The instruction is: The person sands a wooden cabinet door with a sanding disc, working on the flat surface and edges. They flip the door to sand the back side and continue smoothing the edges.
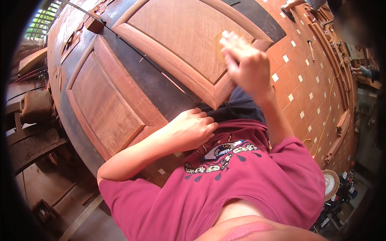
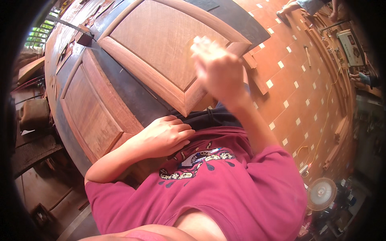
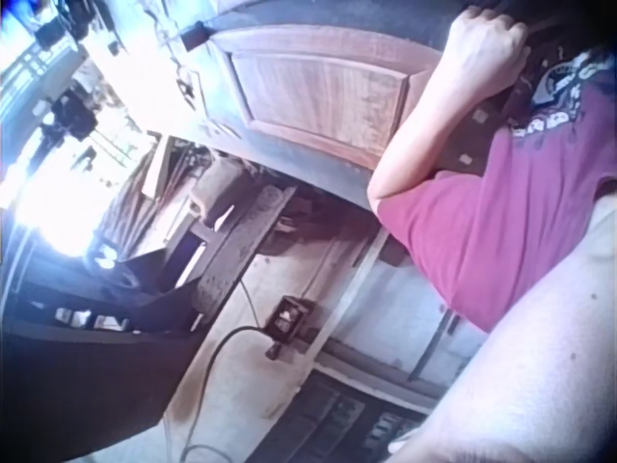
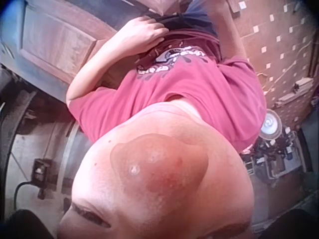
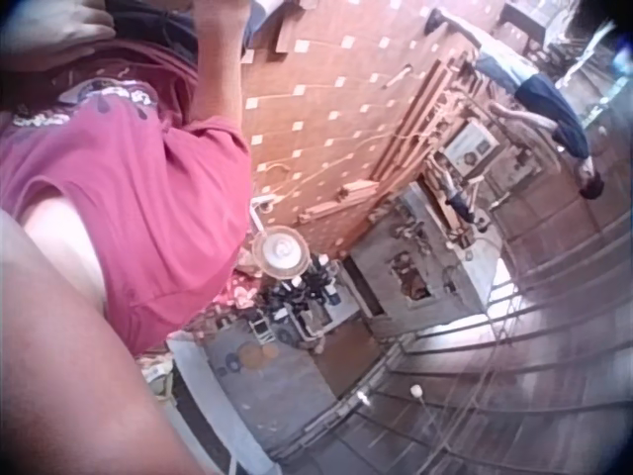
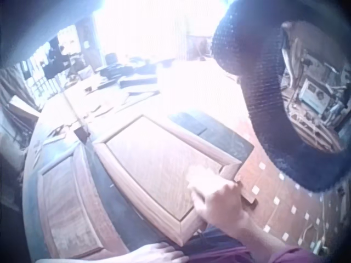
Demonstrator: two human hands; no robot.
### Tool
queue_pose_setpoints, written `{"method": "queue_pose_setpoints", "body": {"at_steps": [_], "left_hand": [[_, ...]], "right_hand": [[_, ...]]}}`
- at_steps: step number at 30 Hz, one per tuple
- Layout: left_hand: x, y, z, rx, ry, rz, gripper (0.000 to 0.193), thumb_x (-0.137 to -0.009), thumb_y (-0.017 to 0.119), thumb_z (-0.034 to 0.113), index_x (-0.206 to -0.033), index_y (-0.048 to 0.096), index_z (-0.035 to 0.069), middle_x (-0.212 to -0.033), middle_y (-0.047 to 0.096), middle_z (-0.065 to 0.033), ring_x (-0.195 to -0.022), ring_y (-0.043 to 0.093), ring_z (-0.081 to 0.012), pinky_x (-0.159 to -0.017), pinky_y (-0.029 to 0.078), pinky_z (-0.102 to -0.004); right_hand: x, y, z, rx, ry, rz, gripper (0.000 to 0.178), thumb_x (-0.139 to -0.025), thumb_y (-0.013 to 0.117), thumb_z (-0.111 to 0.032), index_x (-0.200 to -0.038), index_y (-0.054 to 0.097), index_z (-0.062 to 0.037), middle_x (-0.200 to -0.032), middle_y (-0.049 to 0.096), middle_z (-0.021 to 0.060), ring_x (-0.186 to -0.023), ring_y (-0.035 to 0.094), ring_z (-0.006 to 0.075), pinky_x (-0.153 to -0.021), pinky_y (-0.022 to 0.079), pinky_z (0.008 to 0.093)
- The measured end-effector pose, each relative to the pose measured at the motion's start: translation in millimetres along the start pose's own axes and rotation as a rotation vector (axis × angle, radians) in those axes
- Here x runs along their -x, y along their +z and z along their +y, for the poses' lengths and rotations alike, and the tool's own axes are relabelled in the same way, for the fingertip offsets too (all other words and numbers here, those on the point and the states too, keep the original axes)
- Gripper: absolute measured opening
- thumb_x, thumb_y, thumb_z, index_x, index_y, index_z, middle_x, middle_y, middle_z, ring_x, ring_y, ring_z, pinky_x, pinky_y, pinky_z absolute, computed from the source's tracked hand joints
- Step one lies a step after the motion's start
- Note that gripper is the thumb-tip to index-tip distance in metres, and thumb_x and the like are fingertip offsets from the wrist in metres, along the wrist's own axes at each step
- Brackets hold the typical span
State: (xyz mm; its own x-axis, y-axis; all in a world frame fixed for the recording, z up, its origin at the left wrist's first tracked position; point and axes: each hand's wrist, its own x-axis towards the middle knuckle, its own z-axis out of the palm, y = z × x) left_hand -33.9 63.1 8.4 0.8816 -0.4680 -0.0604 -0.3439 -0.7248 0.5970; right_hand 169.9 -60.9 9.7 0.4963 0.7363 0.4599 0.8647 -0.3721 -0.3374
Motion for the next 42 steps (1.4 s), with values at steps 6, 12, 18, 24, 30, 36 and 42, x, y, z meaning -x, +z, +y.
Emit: {"method": "queue_pose_setpoints", "body": {"at_steps": [6,12,18,24,30,36,42], "left_hand": [[1.6,2.9,0.0,-0.015,0.026,0.040,0.022,-0.087,0.069,0.016,-0.105,0.069,0.002,-0.095,0.070,-0.0107,-0.090,0.069,-0.0279,-0.088,0.056,-0.0410],[1.2,4.6,-1.1,-0.041,0.036,0.046,0.015,-0.087,0.069,0.015,-0.096,0.067,0.003,-0.088,0.069,-0.0094,-0.089,0.069,-0.0278,-0.086,0.056,-0.0411],[2.2,9.5,-3.0,-0.026,0.031,0.030,0.018,-0.086,0.071,0.016,-0.097,0.068,0.002,-0.090,0.070,-0.0106,-0.089,0.070,-0.0277,-0.086,0.055,-0.0415],[3.8,9.6,-2.3,-0.036,0.023,0.039,0.019,-0.087,0.070,0.017,-0.098,0.069,0.002,-0.090,0.070,-0.0113,-0.089,0.069,-0.0283,-0.087,0.055,-0.0423],[2.7,7.6,-4.2,-0.036,0.009,0.040,0.015,-0.087,0.069,0.017,-0.092,0.066,0.004,-0.085,0.068,-0.0094,-0.087,0.069,-0.0291,-0.085,0.055,-0.0422],[2.6,12.2,-5.2,-0.036,0.035,0.064,0.015,-0.085,0.070,0.018,-0.089,0.065,0.005,-0.084,0.067,-0.0084,-0.085,0.069,-0.0281,-0.083,0.055,-0.0414],[3.6,9.4,-2.0,-0.058,0.034,0.052,0.015,-0.083,0.071,0.016,-0.090,0.065,0.005,-0.084,0.067,-0.0079,-0.086,0.069,-0.0273,-0.084,0.055,-0.0405]], "right_hand": [[17.4,-7.8,-24.6,-0.114,-0.211,-0.069,0.025,-0.093,0.069,-0.016,-0.114,0.077,-0.0073,-0.128,0.075,0.0105,-0.119,0.071,0.0263,-0.101,0.057,0.0394],[-12.6,-0.5,43.1,0.299,0.142,0.102,0.026,-0.100,0.065,-0.022,-0.120,0.077,-0.0118,-0.133,0.073,0.0073,-0.119,0.072,0.0255,-0.095,0.060,0.0401],[9.7,-9.7,-17.1,0.063,-0.180,-0.088,0.021,-0.093,0.072,-0.018,-0.111,0.080,-0.0145,-0.131,0.074,0.0050,-0.116,0.073,0.0228,-0.085,0.061,0.0383],[-14.5,-4.6,5.9,-0.060,-0.221,-0.053,0.022,-0.089,0.077,-0.010,-0.111,0.081,-0.0101,-0.119,0.077,0.0098,-0.114,0.074,0.0263,-0.092,0.061,0.0365],[-67.6,6.2,33.1,0.362,-0.054,-0.125,0.021,-0.095,0.072,-0.028,-0.111,0.082,-0.0173,-0.118,0.077,0.0039,-0.097,0.077,0.0275,-0.085,0.063,0.0375],[0.0,-0.3,-41.2,-0.219,-0.235,-0.162,0.018,-0.086,0.081,-0.014,-0.103,0.081,-0.0073,-0.117,0.079,0.0071,-0.116,0.074,0.0251,-0.094,0.060,0.0365],[-59.0,15.7,34.4,0.039,0.050,0.091,0.030,-0.090,0.080,-0.032,-0.110,0.081,-0.0086,-0.113,0.078,0.0120,-0.096,0.078,0.0294,-0.084,0.061,0.0366]]}}
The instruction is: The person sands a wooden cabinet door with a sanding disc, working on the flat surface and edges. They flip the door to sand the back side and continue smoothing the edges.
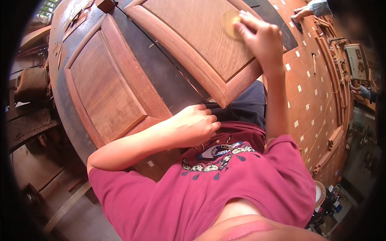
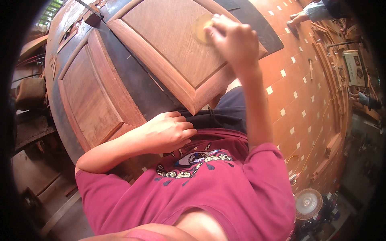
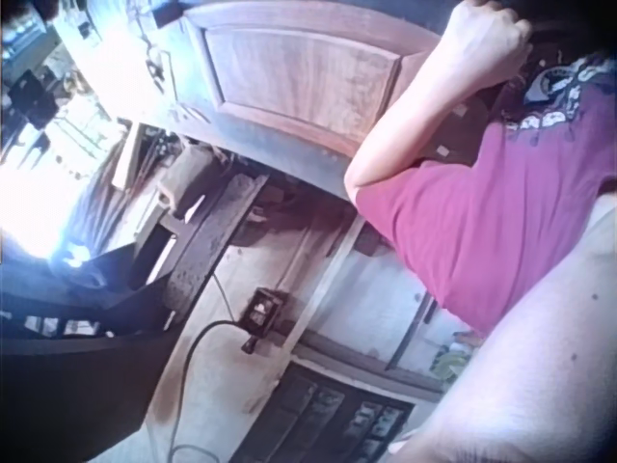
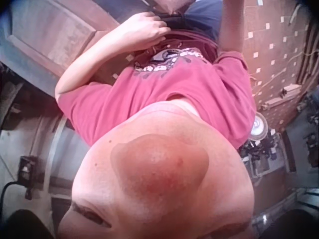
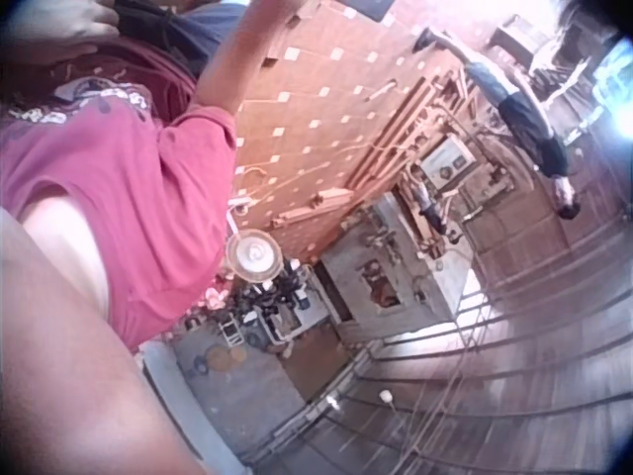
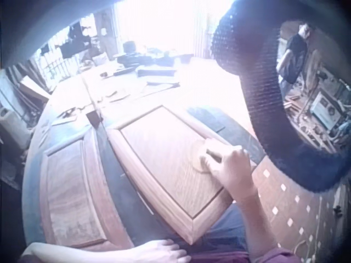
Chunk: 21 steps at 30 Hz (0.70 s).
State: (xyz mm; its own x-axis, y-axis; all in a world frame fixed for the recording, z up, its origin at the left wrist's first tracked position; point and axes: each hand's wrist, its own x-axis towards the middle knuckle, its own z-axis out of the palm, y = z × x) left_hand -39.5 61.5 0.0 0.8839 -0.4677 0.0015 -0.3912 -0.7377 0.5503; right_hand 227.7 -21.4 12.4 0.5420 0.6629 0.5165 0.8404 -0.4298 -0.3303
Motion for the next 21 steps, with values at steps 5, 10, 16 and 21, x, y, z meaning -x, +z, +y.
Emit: {"method": "queue_pose_setpoints", "body": {"at_steps": [5,10,16,21], "left_hand": [[1.3,2.3,-2.7,0.015,0.011,0.010,0.014,-0.083,0.071,0.016,-0.089,0.065,0.005,-0.083,0.067,-0.0080,-0.085,0.069,-0.0274,-0.084,0.055,-0.0407],[-0.8,3.0,-1.6,0.013,0.000,0.004,0.014,-0.084,0.071,0.018,-0.086,0.063,0.006,-0.082,0.066,-0.0072,-0.084,0.068,-0.0280,-0.083,0.054,-0.0410],[0.9,2.1,-1.0,0.006,0.013,0.001,0.014,-0.086,0.070,0.018,-0.088,0.065,0.006,-0.082,0.067,-0.0070,-0.085,0.068,-0.0279,-0.084,0.055,-0.0406],[1.4,2.2,-2.5,0.015,-0.002,-0.016,0.013,-0.087,0.069,0.019,-0.088,0.066,0.006,-0.083,0.067,-0.0072,-0.086,0.068,-0.0277,-0.085,0.055,-0.0404]], "right_hand": [[2.5,-10.1,-41.3,0.059,-0.031,-0.188,0.028,-0.088,0.082,-0.029,-0.108,0.081,-0.0088,-0.114,0.078,0.0121,-0.099,0.077,0.0291,-0.086,0.061,0.0357],[43.8,-6.6,-65.6,-0.279,-0.138,-0.139,0.025,-0.087,0.083,-0.018,-0.109,0.081,-0.0076,-0.119,0.077,0.0143,-0.111,0.075,0.0273,-0.095,0.059,0.0357],[-17.1,-1.3,-7.7,-0.028,0.154,-0.042,0.031,-0.091,0.081,-0.031,-0.111,0.081,-0.0075,-0.108,0.078,0.0161,-0.095,0.078,0.0329,-0.086,0.061,0.0370],[17.1,-7.1,-53.9,-0.217,-0.163,-0.183,0.025,-0.086,0.083,-0.018,-0.109,0.082,-0.0091,-0.116,0.077,0.0132,-0.111,0.075,0.0272,-0.095,0.060,0.0362]]}}
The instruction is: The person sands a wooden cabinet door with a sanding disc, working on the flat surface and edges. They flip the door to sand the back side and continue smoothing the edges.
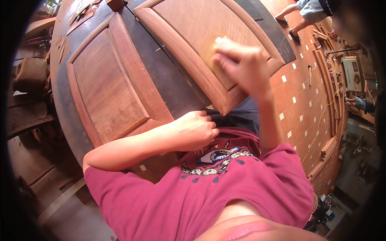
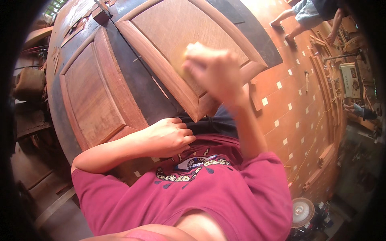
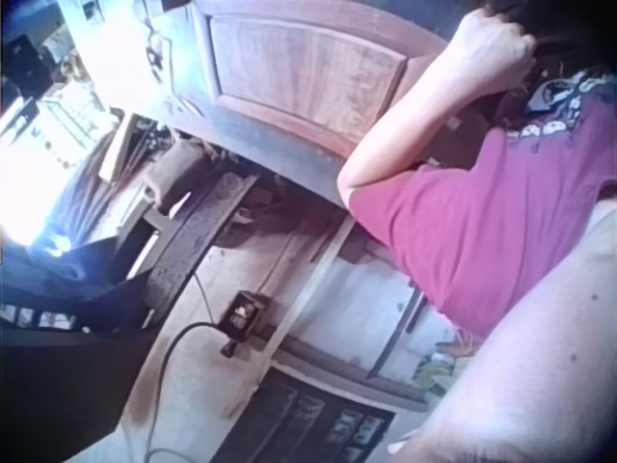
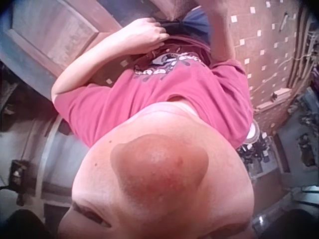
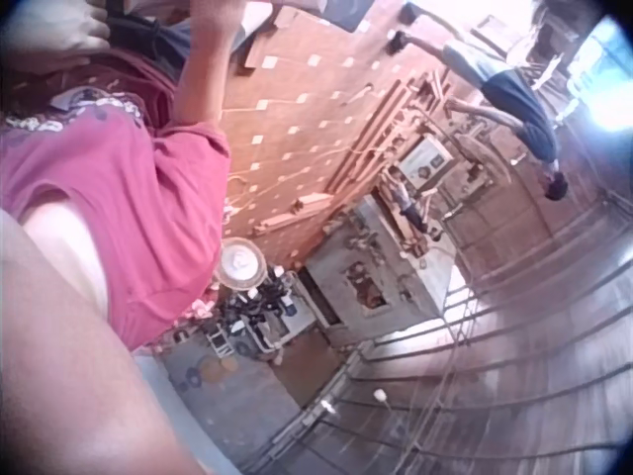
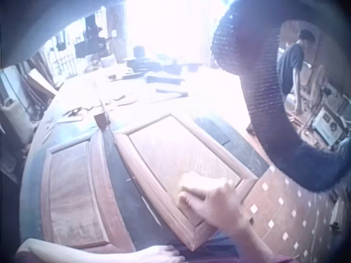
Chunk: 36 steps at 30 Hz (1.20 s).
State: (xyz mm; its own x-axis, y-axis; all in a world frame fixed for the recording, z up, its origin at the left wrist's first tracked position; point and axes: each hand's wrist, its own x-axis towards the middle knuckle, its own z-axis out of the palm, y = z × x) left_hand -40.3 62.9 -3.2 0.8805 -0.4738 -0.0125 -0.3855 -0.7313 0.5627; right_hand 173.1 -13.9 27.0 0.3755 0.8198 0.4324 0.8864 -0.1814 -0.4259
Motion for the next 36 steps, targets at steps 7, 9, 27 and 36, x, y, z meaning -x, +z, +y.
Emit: {"method": "queue_pose_setpoints", "body": {"at_steps": [7,9,27,36], "left_hand": [[-1.0,1.3,0.2,-0.014,-0.001,-0.014,0.014,-0.089,0.068,0.020,-0.085,0.064,0.006,-0.081,0.067,-0.0065,-0.086,0.068,-0.0275,-0.085,0.054,-0.0405],[0.7,1.7,0.3,-0.015,0.008,-0.001,0.014,-0.090,0.068,0.020,-0.085,0.065,0.006,-0.081,0.067,-0.0067,-0.086,0.069,-0.0277,-0.085,0.054,-0.0407],[0.9,1.2,-1.6,-0.043,0.024,0.004,0.014,-0.090,0.068,0.020,-0.087,0.067,0.006,-0.083,0.068,-0.0067,-0.087,0.069,-0.0281,-0.085,0.054,-0.0407],[0.3,2.7,-1.0,-0.036,0.026,-0.005,0.015,-0.091,0.067,0.020,-0.087,0.067,0.006,-0.082,0.068,-0.0069,-0.086,0.069,-0.0287,-0.086,0.054,-0.0410]], "right_hand": [[-13.7,-0.1,29.6,0.181,-0.038,0.065,0.016,-0.092,0.073,-0.022,-0.104,0.082,-0.0133,-0.108,0.078,0.0111,-0.089,0.077,0.0281,-0.077,0.062,0.0388],[-37.5,-6.7,61.2,0.101,0.048,0.133,0.016,-0.092,0.074,-0.023,-0.101,0.082,-0.0117,-0.101,0.078,0.0119,-0.085,0.077,0.0291,-0.075,0.062,0.0394],[-21.5,0.0,39.4,0.179,-0.069,0.123,0.022,-0.089,0.079,-0.024,-0.105,0.082,-0.0088,-0.111,0.079,0.0122,-0.092,0.078,0.0274,-0.082,0.062,0.0374],[0.1,-8.2,37.8,-0.033,-0.088,0.041,0.020,-0.091,0.077,-0.005,-0.110,0.079,0.0025,-0.121,0.076,0.0179,-0.116,0.074,0.0267,-0.100,0.058,0.0360]]}}
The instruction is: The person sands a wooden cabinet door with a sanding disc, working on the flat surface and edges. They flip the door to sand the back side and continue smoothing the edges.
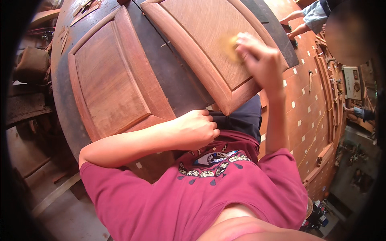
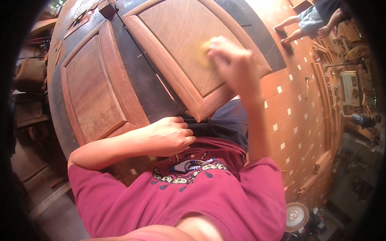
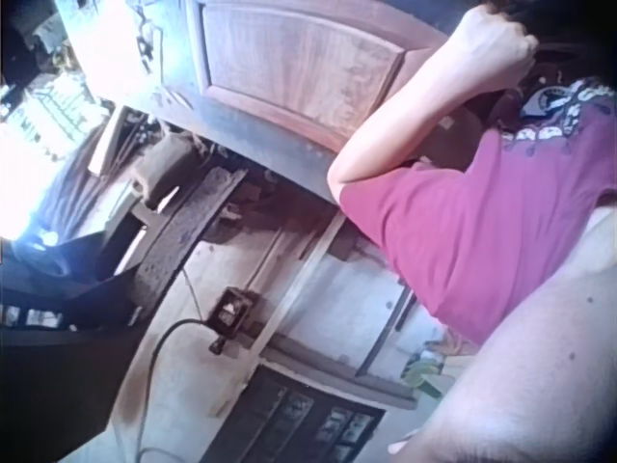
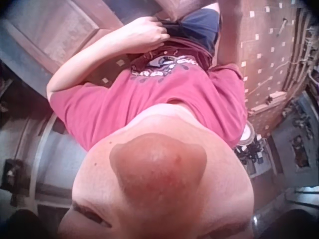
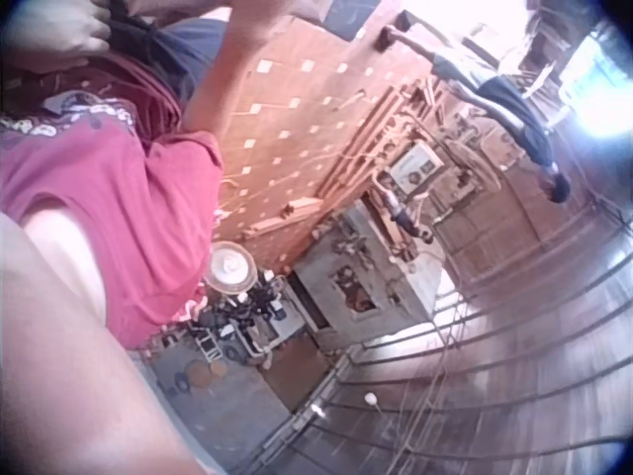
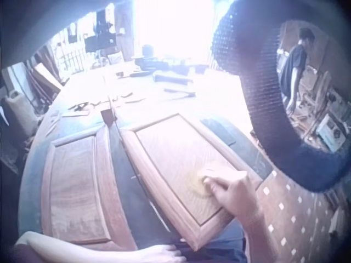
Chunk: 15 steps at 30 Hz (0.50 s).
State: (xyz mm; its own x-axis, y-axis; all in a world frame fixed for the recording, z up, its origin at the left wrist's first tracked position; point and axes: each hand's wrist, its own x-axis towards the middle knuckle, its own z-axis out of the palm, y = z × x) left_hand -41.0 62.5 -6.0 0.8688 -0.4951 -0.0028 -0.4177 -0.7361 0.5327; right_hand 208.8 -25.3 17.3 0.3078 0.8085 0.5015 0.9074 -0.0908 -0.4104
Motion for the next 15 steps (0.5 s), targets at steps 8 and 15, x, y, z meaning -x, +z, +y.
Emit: {"method": "queue_pose_setpoints", "body": {"at_steps": [8,15], "left_hand": [[1.2,-0.9,-2.2,-0.012,0.006,-0.006,0.015,-0.091,0.069,0.022,-0.089,0.068,0.007,-0.082,0.068,-0.0071,-0.087,0.069,-0.0291,-0.086,0.054,-0.0414],[0.3,-1.4,-1.0,-0.014,0.020,-0.005,0.016,-0.090,0.071,0.022,-0.090,0.068,0.007,-0.083,0.068,-0.0070,-0.086,0.069,-0.0287,-0.085,0.054,-0.0412]], "right_hand": [[-6.1,12.4,0.6,0.052,0.021,0.047,0.015,-0.091,0.076,-0.015,-0.105,0.079,-0.0080,-0.117,0.077,0.0132,-0.102,0.075,0.0331,-0.088,0.060,0.0398],[-41.5,2.7,30.1,0.291,0.233,0.042,0.017,-0.097,0.073,-0.023,-0.103,0.076,-0.0068,-0.119,0.076,0.0130,-0.100,0.074,0.0362,-0.084,0.059,0.0422]]}}
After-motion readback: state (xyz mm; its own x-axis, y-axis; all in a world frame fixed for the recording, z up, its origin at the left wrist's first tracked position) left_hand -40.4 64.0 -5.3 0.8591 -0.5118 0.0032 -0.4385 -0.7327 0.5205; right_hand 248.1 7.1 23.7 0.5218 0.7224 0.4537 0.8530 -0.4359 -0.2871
